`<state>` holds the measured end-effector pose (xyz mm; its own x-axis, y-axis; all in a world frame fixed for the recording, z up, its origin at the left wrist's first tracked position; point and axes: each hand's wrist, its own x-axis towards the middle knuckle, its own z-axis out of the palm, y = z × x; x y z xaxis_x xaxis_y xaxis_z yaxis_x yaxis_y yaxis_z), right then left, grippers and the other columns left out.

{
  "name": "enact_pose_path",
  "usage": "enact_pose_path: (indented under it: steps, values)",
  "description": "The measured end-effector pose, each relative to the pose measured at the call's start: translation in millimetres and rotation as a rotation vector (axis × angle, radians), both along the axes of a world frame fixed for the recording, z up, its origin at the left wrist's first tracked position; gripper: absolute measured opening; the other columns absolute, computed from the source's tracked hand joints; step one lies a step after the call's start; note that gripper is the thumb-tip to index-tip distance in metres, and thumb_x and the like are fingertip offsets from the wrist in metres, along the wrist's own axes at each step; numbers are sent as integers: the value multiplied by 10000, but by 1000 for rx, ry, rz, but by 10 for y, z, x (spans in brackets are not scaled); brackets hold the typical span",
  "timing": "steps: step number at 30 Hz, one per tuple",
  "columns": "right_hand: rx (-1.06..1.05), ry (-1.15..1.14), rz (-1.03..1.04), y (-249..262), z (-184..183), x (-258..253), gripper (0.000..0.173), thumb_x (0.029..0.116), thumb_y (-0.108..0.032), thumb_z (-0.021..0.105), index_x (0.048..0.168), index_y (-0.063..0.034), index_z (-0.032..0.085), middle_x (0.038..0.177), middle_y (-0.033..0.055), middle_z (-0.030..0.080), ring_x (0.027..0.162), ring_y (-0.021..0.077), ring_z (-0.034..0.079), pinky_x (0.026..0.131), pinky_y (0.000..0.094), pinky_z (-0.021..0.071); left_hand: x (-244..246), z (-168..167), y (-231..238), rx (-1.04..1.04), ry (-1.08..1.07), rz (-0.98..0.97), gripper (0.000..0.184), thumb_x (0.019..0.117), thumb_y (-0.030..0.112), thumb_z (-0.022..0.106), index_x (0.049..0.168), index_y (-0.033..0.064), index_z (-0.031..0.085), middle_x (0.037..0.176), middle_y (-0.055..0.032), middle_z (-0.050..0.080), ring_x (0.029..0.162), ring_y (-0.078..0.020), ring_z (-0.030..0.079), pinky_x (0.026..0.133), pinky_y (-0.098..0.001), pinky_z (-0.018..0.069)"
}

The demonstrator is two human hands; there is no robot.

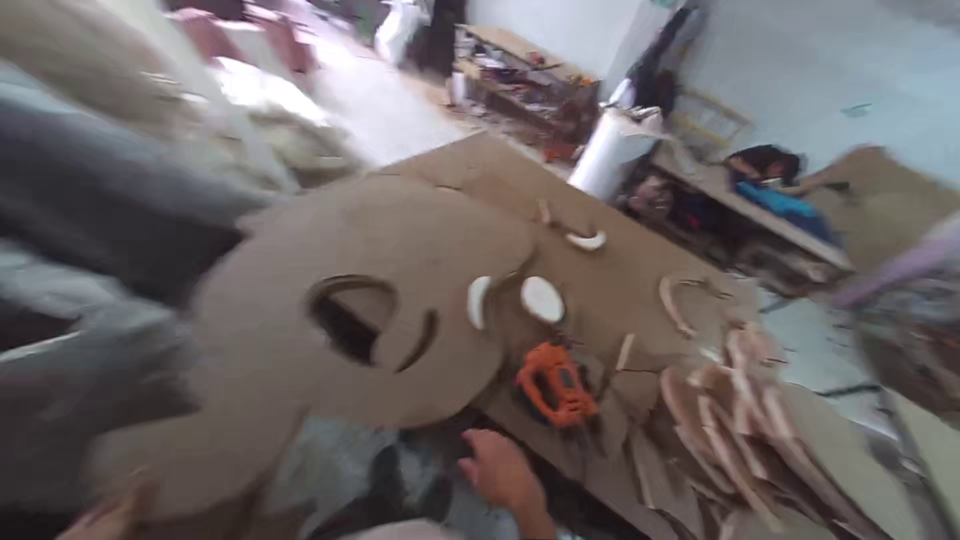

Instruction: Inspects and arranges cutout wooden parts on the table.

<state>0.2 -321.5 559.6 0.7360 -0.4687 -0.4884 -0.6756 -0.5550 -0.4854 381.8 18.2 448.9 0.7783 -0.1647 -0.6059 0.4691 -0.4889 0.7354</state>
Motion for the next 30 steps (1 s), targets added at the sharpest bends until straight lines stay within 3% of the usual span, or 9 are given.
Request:
enact_pose_path:
  steps: [2,4,7,12,22,26,30]
  values:
    - [22,-58,64,113,-8,129,484,1013,-400,602,1438,-167,599,1386,100,657,1292,272,620,1092,530,497,16,211,40,20,-202,198,637,999,496,616,1390,-2,542,1261,-222,644,1088,-322,659,917,-569,556]
    - [91,-20,134,202,-166,200,494,1010,-409,607,1438,-164,594,1365,115,663,1267,302,631,1055,563,508,218,205,148,21,-296,352,622,1024,485,590,1381,-23,544,1247,-249,655,1086,-363,674,914,-589,566]
    - [111,109,133,118,-247,-138,514,1017,-422,594,1453,-151,570,1372,147,647,1281,330,615,1063,577,491,135,-106,-198,-115,-129,295,642,1042,503,546,1414,-19,503,1288,-260,631,1130,-376,661,928,-593,560]
    - [157,39,176,307,-362,-114,507,1021,-413,591,1439,-126,583,1336,139,670,1249,294,640,1074,532,496,-17,143,-167,-119,-58,341,554,1059,445,539,1392,2,536,1267,-241,646,1110,-362,666,916,-577,558]
    - [114,-257,153,526,-319,346,367,1038,-348,572,1294,-108,676,1125,92,733,1050,225,708,968,479,571,-638,163,-286,-251,100,321,522,1064,378,558,1407,-12,498,1222,-225,671,1036,-319,708,861,-487,614]
    - [88,-286,209,604,-365,570,383,1052,-349,544,1306,-91,667,1173,100,725,1104,226,696,1000,469,556,-594,99,-190,-275,167,272,534,1065,359,562,1435,-12,458,1232,-212,676,1041,-309,720,860,-479,629]
    - [17,-404,103,772,-544,852,453,1031,-397,579,1351,-82,639,1368,121,648,1325,233,584,1133,439,476,-514,17,-158,-271,184,223,525,1082,360,524,1447,-7,437,1211,-209,689,1019,-308,731,845,-473,639]
